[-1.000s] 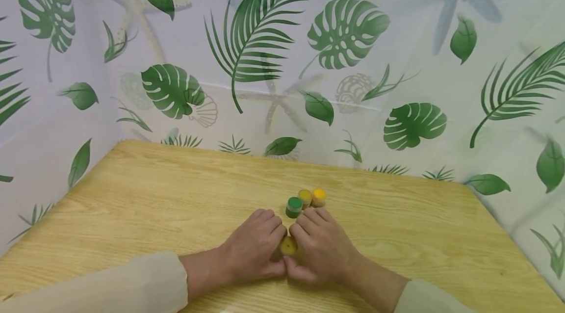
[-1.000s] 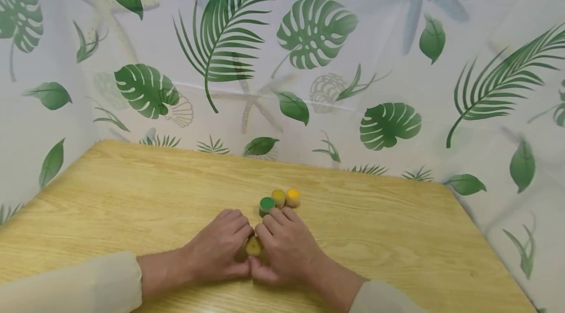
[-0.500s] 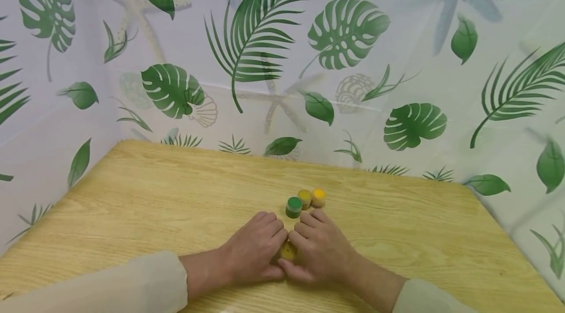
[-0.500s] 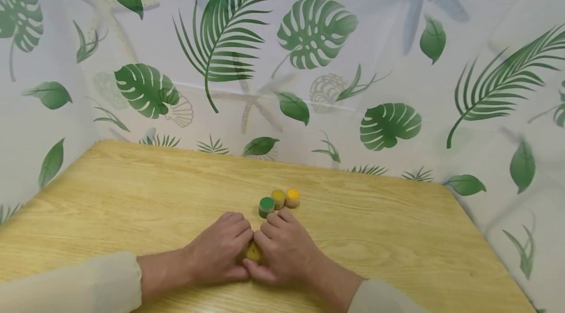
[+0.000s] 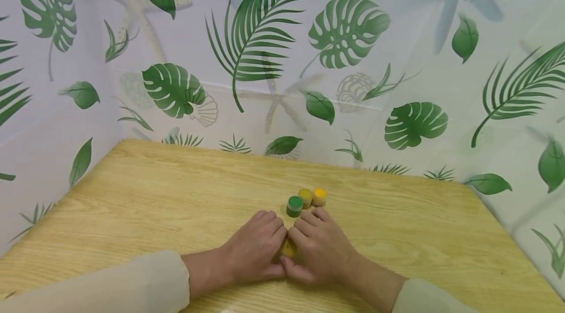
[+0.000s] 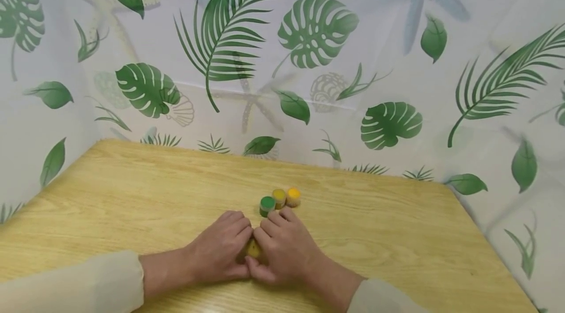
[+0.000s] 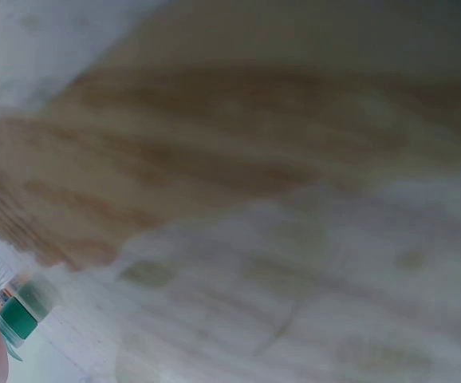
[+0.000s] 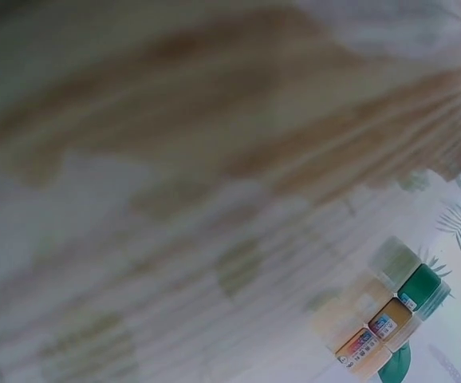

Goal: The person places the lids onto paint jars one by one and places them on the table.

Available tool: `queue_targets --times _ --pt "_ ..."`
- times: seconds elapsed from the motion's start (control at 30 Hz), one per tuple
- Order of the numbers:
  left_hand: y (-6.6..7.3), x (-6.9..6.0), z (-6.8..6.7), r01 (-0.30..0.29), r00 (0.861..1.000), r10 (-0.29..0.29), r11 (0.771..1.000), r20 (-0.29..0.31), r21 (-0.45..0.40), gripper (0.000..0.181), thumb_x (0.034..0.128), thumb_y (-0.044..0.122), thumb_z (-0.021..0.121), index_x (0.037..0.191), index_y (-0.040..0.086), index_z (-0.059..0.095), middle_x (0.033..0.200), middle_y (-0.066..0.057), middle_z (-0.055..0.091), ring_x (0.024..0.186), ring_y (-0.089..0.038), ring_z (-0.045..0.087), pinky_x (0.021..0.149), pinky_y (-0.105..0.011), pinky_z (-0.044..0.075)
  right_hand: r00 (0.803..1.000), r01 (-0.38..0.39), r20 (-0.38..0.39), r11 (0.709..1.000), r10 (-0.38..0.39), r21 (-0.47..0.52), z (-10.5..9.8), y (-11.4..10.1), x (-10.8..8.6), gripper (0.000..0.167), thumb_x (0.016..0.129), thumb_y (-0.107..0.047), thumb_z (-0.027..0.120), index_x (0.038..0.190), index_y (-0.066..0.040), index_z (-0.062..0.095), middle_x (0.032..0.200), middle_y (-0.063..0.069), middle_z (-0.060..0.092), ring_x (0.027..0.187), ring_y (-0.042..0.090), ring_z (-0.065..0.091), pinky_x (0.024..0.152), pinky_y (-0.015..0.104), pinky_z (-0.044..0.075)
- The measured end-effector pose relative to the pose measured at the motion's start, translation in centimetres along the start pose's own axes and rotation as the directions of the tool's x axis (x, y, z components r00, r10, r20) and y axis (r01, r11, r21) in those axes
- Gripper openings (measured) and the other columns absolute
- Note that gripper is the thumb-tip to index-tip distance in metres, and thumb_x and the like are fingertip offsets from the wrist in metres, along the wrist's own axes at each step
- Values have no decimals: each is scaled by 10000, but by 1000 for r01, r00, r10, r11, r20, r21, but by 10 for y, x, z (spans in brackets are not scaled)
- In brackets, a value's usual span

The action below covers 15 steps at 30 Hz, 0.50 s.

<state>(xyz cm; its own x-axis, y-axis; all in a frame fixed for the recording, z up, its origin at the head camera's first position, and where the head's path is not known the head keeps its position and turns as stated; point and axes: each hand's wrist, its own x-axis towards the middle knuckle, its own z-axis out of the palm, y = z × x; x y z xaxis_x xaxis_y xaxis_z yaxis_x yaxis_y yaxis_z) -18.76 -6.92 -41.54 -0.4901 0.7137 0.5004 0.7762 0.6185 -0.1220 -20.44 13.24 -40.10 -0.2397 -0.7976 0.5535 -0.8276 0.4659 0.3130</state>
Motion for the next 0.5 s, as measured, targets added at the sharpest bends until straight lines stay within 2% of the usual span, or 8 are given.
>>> queue_targets --times 0.3,0.37,0.5 --pt "0 0 0 -27 1000 27 1000 0 5 366 754 477 735 835 144 606 795 69 538 759 -97 434 772 -256 418 999 41 -4 999 -41 -34 2 -1 0 413 930 -490 420 707 -157 522 647 -55 448 634 150 465 724 338 373" --pt "-1 0 0 -13 1000 13 1000 4 0 359 747 466 739 823 140 610 782 65 531 743 -99 425 751 -255 416 1000 30 -1 999 -30 -33 3 0 -1 412 940 -487 428 708 -160 521 652 -53 456 640 153 473 717 333 370" --pt "-4 1 -1 60 998 -60 998 31 -12 342 753 453 740 798 144 600 753 69 498 718 -101 394 721 -251 397 1000 -16 13 999 17 -27 4 0 -1 396 955 -478 466 735 -158 544 689 -49 500 696 161 512 717 319 375"
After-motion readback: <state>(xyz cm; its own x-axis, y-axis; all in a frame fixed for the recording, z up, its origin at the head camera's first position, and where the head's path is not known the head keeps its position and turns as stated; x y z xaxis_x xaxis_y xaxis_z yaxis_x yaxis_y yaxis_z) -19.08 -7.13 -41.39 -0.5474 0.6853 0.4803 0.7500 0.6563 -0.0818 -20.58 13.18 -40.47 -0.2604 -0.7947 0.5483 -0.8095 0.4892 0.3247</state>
